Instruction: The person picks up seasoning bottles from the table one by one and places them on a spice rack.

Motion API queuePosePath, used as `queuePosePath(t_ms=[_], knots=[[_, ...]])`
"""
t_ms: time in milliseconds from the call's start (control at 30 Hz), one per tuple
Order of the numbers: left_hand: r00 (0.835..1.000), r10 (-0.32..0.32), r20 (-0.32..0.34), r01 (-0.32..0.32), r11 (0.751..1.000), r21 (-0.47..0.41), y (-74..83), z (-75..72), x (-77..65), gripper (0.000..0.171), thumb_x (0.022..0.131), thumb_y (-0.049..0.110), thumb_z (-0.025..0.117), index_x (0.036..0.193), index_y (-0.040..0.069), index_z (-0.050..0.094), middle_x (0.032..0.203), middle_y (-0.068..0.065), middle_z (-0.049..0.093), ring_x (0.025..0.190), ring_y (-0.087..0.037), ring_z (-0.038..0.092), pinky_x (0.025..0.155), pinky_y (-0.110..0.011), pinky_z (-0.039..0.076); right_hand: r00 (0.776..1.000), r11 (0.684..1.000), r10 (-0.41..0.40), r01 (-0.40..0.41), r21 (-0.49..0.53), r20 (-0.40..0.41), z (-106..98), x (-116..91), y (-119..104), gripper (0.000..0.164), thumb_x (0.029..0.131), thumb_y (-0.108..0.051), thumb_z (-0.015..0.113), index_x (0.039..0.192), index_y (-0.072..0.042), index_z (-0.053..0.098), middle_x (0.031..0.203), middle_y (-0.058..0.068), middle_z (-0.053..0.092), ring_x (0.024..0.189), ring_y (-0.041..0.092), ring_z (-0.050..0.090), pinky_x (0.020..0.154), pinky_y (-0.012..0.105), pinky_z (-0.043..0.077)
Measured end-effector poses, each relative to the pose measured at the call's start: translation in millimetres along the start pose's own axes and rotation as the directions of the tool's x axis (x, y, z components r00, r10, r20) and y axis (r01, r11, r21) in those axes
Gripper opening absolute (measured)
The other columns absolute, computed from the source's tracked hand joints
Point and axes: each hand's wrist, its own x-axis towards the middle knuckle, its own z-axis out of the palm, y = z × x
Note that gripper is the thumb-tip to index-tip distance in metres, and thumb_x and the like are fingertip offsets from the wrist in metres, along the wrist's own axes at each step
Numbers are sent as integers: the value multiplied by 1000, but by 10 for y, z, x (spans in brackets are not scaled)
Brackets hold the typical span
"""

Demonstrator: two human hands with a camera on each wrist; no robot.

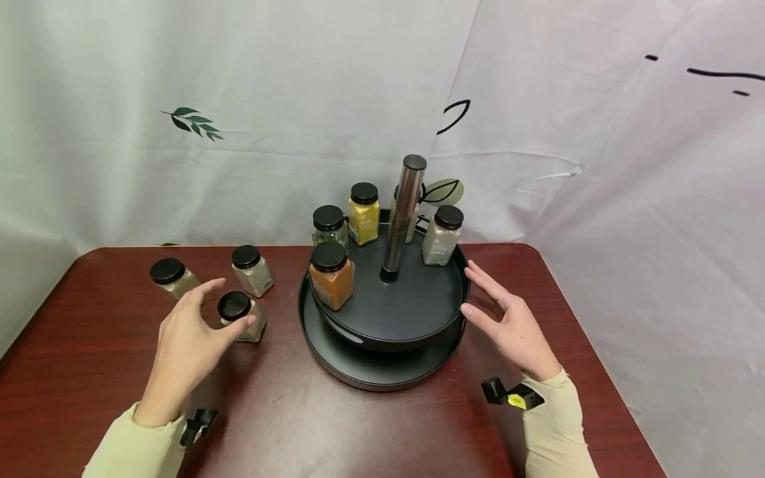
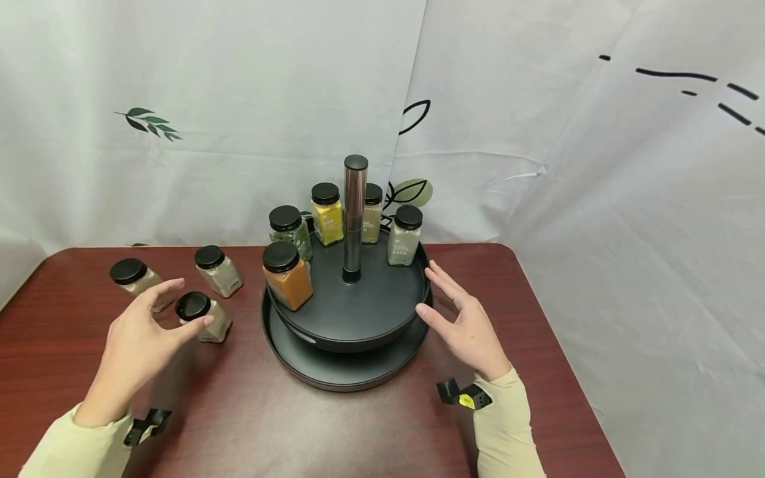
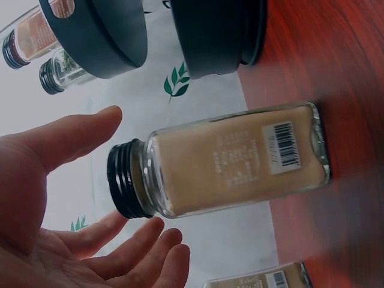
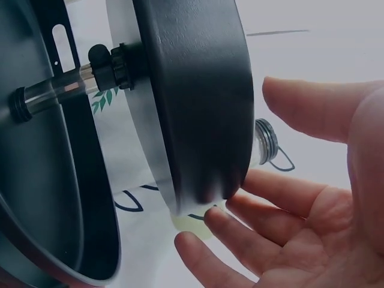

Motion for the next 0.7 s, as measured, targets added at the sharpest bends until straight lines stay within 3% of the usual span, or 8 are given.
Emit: queuePosePath(t_ms=[167,267,400,500,700], knots=[[1000,-13,26,13,1000,8,-58,15,9,79,80,26,86,143,-3,48,131,-29,56,95,-37,56,78,-52,43,999,998,-31,30,-63,-27,-14,-2,-3,52,99,-10,65,148,-6,50,158,1,39,136,21,48,102,20,45],[998,-29,54,29,1000,5,-91,24,22,83,80,30,86,144,-4,46,132,-29,56,96,-39,58,82,-56,44,999,999,-18,17,-38,-30,-13,1,-5,54,97,-9,68,147,-6,50,158,0,40,135,22,50,103,23,45],[995,-50,89,49,999,10,-125,51,38,86,80,34,86,145,-3,44,128,-29,59,86,-33,62,76,-49,47,999,1000,-1,0,-7,-43,-6,5,-10,58,94,-9,71,148,-7,50,156,1,43,132,24,53,102,26,47],[993,-59,107,59,998,5,-138,70,45,86,80,34,86,145,-3,44,123,-29,62,87,-32,66,73,-42,47,998,1000,16,-15,15,-56,-3,7,-16,62,93,-8,73,149,-10,48,153,4,46,129,25,56,100,24,48],[989,-67,134,68,998,1,-153,97,52,90,79,34,87,147,-4,41,117,-27,66,90,-33,70,71,-41,50,997,996,63,-60,61,-54,0,12,-36,67,92,-10,74,152,-14,44,154,6,45,131,27,54,99,22,48]])
